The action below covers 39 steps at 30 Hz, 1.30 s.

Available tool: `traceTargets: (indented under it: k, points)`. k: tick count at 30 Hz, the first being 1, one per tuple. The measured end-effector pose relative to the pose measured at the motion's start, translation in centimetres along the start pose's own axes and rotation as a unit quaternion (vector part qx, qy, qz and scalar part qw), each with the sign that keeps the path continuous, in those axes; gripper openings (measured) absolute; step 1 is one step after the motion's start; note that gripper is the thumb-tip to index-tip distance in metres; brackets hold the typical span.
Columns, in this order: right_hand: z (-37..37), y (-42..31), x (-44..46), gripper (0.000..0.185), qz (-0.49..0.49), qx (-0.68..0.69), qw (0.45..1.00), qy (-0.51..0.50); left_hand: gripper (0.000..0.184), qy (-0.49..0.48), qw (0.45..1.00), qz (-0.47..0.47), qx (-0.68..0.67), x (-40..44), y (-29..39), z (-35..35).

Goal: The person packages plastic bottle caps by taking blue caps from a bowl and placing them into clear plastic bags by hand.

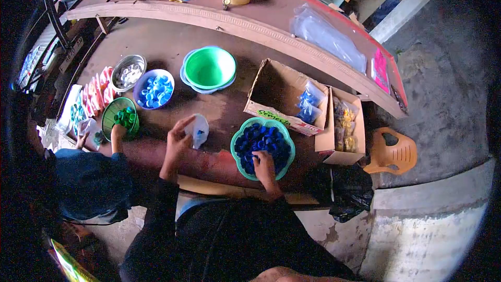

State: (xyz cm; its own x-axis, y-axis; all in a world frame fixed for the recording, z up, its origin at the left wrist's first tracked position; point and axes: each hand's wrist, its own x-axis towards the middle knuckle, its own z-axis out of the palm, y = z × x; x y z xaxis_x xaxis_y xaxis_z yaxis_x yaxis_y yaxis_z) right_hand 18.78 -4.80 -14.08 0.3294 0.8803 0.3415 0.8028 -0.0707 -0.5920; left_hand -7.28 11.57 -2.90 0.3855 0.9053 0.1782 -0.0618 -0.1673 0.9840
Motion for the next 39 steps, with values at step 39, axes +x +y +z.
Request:
traceTargets:
  k: [39]
  points:
    - [1.1,-7.8,2.0,0.018,0.306,0.707,0.610,-0.183,0.054,-0.039,0.950,-0.074,-0.302,-1.4,11.4,-0.5]
